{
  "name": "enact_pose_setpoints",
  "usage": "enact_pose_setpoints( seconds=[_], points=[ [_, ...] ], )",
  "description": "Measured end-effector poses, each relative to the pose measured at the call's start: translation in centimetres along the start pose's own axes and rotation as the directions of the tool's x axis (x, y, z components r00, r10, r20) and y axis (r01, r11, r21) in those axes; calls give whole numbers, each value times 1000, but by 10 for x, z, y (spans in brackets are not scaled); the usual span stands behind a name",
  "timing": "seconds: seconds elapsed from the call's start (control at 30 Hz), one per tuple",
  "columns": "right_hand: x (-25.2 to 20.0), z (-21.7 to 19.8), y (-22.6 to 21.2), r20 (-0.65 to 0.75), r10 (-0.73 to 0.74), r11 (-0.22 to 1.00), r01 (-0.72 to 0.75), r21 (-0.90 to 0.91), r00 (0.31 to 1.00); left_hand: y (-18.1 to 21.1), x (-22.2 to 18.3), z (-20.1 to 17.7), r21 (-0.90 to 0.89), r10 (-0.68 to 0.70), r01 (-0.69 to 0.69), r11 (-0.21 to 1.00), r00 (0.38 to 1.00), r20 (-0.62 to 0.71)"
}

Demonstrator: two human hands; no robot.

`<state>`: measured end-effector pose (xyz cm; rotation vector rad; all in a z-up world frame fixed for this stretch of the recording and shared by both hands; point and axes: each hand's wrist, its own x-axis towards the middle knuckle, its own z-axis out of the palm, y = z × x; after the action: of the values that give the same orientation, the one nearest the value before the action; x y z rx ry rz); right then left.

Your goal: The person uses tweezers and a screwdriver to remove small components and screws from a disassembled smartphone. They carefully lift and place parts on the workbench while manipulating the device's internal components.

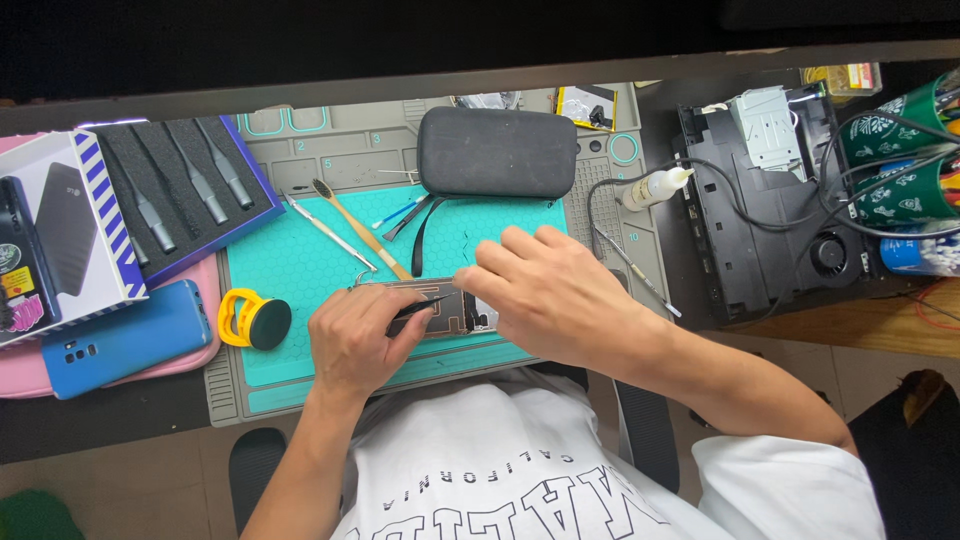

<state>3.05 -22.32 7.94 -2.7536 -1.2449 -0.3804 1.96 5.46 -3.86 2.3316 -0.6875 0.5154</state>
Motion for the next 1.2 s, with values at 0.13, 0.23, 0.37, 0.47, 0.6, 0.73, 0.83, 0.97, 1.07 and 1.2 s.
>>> enact_pose_setpoints(
  seconds=[0.13, 0.23, 0.37, 0.47, 0.6, 0.73, 0.83, 0.97, 1.07, 1.2],
  points=[
    [-4, -5, 5, 49, 71, 997, -69, -43, 996, 1, -2, 2, -11, -17, 17, 1000, 1000, 2],
    [-3, -2, 7, 0, 43, 997, -43, -68, 999, 0, -2, 2, 0, -12, 12, 1000, 1000, 2],
    [-2, -13, 4, 46, 57, 998, -59, 37, 997, 1, 0, 1, 3, 5, -5, 1000, 1000, -1],
    [-5, -8, 9, 9, 42, 998, -41, -55, 999, 2, 0, 0, -3, 14, -14, 1000, 1000, -3],
    [0, -19, -1, 51, 12, 997, -15, 70, 999, 3, 1, -1, -8, -11, 11, 1000, 1000, 16],
    [-3, -12, 9, 59, 34, 999, -33, -8, 998, 3, 1, -2, -9, -9, 9, 1000, 1000, 16],
    [-2, -12, 11, 16, 6, 993, -4, -117, 1000, 2, -1, -1, -11, -3, 3, 1000, 1000, 15],
    [0, -18, 7, 63, 24, 1000, -25, 15, 998, -1, -2, 1, -25, -8, 9, 1000, 1000, 17],
    [-7, -4, 12, 60, 50, 999, -50, 5, 997, 0, -3, 1, -26, 2, -1, 1000, 1000, 15],
    [-1, -14, 7, 60, 16, 1000, -17, 26, 998, 1, -1, 2, -27, -6, 6, 1000, 1000, 1]
  ],
)
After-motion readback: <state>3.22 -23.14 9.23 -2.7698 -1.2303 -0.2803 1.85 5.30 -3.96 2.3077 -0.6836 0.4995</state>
